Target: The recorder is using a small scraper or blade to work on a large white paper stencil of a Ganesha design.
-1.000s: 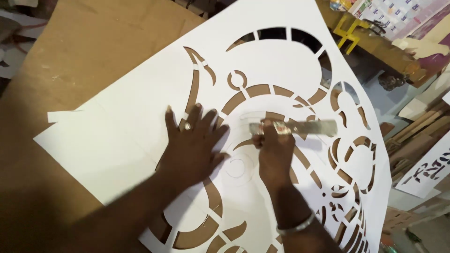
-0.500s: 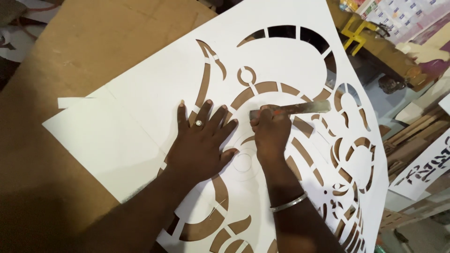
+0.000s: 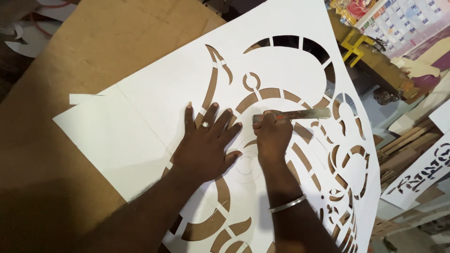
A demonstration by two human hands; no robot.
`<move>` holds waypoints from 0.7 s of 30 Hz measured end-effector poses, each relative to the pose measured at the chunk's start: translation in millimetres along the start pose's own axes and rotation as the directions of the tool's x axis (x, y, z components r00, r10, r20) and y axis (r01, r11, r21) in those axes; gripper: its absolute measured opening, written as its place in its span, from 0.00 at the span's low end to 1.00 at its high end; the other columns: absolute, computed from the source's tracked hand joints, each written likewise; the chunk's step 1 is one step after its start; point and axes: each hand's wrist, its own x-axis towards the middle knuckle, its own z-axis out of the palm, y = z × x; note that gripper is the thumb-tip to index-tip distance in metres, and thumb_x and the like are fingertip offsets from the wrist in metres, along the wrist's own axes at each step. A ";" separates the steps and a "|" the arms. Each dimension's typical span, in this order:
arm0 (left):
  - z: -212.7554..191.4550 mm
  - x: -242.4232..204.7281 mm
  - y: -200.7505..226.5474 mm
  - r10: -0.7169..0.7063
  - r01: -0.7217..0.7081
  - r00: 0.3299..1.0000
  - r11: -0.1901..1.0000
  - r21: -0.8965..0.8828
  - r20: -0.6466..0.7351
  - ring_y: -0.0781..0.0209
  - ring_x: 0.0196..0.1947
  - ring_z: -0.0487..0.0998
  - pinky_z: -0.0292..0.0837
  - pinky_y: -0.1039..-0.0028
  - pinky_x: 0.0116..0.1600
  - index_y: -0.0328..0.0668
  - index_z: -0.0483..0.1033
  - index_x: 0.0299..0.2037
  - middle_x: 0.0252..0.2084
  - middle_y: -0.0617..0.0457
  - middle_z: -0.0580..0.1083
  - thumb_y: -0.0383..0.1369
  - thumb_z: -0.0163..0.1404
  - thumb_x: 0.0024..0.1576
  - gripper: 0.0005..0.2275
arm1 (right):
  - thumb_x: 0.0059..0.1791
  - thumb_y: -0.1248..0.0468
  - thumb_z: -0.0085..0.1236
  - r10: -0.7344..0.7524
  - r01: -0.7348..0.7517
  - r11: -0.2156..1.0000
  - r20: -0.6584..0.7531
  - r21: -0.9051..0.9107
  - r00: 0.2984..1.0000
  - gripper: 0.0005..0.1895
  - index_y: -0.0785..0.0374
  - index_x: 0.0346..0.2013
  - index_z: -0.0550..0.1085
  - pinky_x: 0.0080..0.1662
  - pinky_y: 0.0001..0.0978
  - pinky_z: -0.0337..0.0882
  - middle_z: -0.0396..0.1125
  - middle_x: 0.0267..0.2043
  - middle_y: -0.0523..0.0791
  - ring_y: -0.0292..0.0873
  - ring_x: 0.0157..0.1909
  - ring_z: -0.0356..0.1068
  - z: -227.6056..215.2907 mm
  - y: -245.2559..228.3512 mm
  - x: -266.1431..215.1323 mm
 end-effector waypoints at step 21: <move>-1.3 2.0 1.1 -0.006 0.005 0.998 1.000 0.022 0.063 0.42 0.74 0.50 0.31 0.25 0.69 0.54 0.66 0.66 0.72 0.48 0.57 0.54 0.51 0.53 0.31 | 0.51 0.70 0.42 -0.002 0.002 0.999 0.015 0.038 1.000 0.09 0.71 0.28 0.69 0.23 0.26 0.61 0.62 0.23 0.43 0.35 0.20 0.63 2.9 -3.6 1.9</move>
